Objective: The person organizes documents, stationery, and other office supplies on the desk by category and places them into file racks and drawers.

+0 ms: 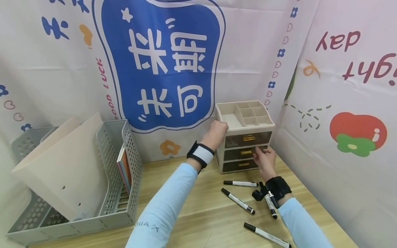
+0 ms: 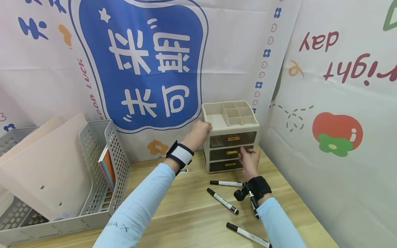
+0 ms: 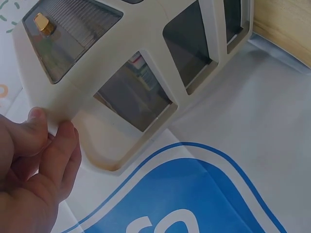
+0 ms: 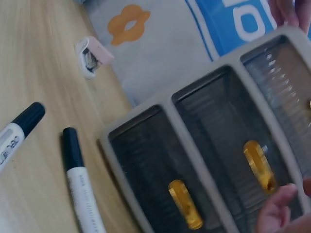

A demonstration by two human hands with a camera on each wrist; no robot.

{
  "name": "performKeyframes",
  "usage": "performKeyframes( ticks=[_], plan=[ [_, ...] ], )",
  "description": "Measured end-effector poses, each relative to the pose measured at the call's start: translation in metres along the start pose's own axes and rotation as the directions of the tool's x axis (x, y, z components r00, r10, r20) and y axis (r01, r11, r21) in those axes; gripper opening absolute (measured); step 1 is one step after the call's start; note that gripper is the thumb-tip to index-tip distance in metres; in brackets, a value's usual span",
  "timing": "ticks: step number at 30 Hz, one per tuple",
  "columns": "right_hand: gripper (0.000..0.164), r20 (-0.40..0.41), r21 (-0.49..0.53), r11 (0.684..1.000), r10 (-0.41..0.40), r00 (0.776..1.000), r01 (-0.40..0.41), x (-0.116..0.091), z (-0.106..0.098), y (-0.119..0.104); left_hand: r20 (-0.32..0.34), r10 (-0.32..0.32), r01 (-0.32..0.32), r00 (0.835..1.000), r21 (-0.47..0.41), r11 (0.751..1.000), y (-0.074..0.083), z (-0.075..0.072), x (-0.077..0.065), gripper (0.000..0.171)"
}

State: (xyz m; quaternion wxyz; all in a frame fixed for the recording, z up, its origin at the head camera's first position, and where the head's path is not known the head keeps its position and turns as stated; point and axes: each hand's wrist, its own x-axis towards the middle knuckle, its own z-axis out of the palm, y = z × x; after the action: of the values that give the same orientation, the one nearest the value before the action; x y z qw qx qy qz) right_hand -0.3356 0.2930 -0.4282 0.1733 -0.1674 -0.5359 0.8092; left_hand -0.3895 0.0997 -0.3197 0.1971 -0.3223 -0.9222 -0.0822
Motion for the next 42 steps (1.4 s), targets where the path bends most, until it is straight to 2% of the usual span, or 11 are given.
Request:
performKeyframes(
  ticks=[6,12,19,31,37,42],
  plan=[
    [0.034,0.107,-0.056,0.992,0.119,0.987,-0.113,0.005,0.002,0.016,0.036,-0.004,0.005,0.999,-0.014,1.0,-0.004,0.0,-0.001,0.019],
    [0.026,0.057,-0.072,0.992,0.11,0.992,-0.106,0.008,0.015,0.021,0.052,0.002,-0.002,0.999,0.006,1.0,-0.004,-0.002,0.002,0.019],
    [0.021,0.052,-0.073,0.992,0.109,0.993,-0.105,0.001,0.004,0.02,0.058,-0.008,0.009,0.998,-0.004,1.0,0.0,0.0,0.003,0.019],
    [0.023,0.137,-0.091,0.991,0.112,0.984,-0.1,-0.037,-0.023,0.019,0.053,0.005,-0.006,0.999,0.034,0.999,-0.003,-0.005,0.005,0.02],
    [0.023,0.13,-0.116,0.987,0.123,0.984,-0.108,-0.059,-0.039,0.018,0.059,-0.004,0.003,0.998,0.014,1.0,-0.001,-0.004,0.005,0.021],
    [0.023,0.124,-0.095,0.989,0.125,0.984,-0.113,-0.07,-0.05,0.019,0.028,-0.011,0.011,1.0,-0.004,1.0,-0.001,-0.002,0.004,0.021]
  ],
)
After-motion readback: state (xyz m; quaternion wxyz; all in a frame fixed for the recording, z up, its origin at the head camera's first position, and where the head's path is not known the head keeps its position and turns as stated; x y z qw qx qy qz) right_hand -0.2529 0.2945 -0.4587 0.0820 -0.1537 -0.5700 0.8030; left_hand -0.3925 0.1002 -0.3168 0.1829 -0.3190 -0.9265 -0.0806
